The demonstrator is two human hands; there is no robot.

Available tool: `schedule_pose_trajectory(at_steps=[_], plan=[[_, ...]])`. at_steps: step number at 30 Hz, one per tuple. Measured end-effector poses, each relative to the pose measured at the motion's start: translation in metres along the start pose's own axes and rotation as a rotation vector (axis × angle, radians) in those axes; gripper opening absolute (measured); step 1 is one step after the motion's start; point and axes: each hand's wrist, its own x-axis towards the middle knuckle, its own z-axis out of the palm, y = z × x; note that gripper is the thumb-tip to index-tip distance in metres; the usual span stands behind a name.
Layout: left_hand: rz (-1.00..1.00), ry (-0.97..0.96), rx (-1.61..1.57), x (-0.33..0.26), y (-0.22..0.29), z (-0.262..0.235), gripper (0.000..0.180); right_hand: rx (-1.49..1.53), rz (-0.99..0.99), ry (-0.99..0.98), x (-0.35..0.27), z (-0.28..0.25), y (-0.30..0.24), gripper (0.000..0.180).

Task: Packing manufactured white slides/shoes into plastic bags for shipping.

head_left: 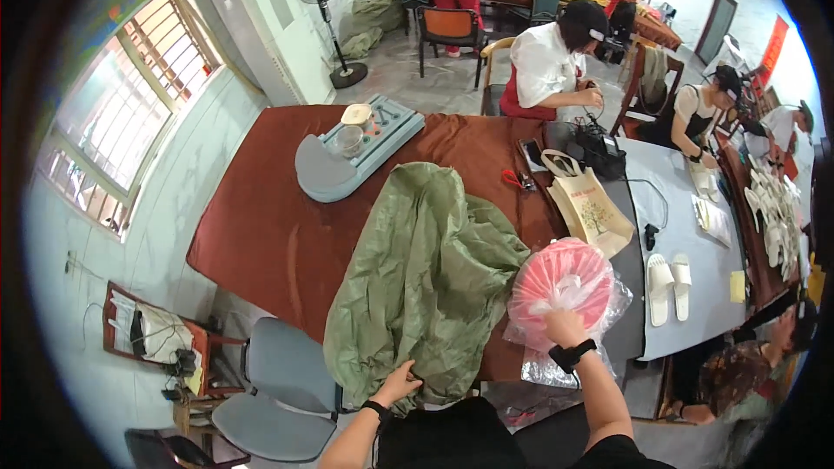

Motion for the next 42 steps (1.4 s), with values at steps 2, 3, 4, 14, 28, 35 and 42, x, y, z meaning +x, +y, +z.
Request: schedule_pose_trajectory(at_steps=[2, 3, 4, 14, 28, 35, 42], plan=[[-0.011, 0.069, -0.033, -0.005, -0.019, 0.009, 0.071, -0.016, 0.005, -0.152, 0.024, -0.076, -0.048, 0.026], [0.065, 0.110, -0.003, -0.006, -0.028, 0.011, 0.067, 0.138, -0.135, 0.115, 0.046, -0.079, -0.061, 0.042], [0.147, 0.141, 0.029, -0.008, -0.032, 0.014, 0.063, 0.293, -0.261, 0.380, 0.072, -0.071, -0.071, 0.061], [0.224, 0.545, -0.485, -0.088, 0.020, -0.031, 0.075, 0.430, -0.995, -0.405, 0.012, 0.057, -0.237, 0.053], [0.244, 0.398, 0.299, -0.047, 0.041, -0.054, 0.065, 0.238, -1.115, -0.475, -0.176, 0.133, -0.216, 0.031], [0.317, 0.583, 0.017, -0.029, 0.040, -0.084, 0.062, 0.301, -0.575, -0.535, -0.139, 0.129, -0.093, 0.061], [0.197, 0.572, -0.390, -0.040, 0.038, -0.100, 0.042, 0.843, -0.725, -0.373, -0.117, 0.130, -0.118, 0.072]])
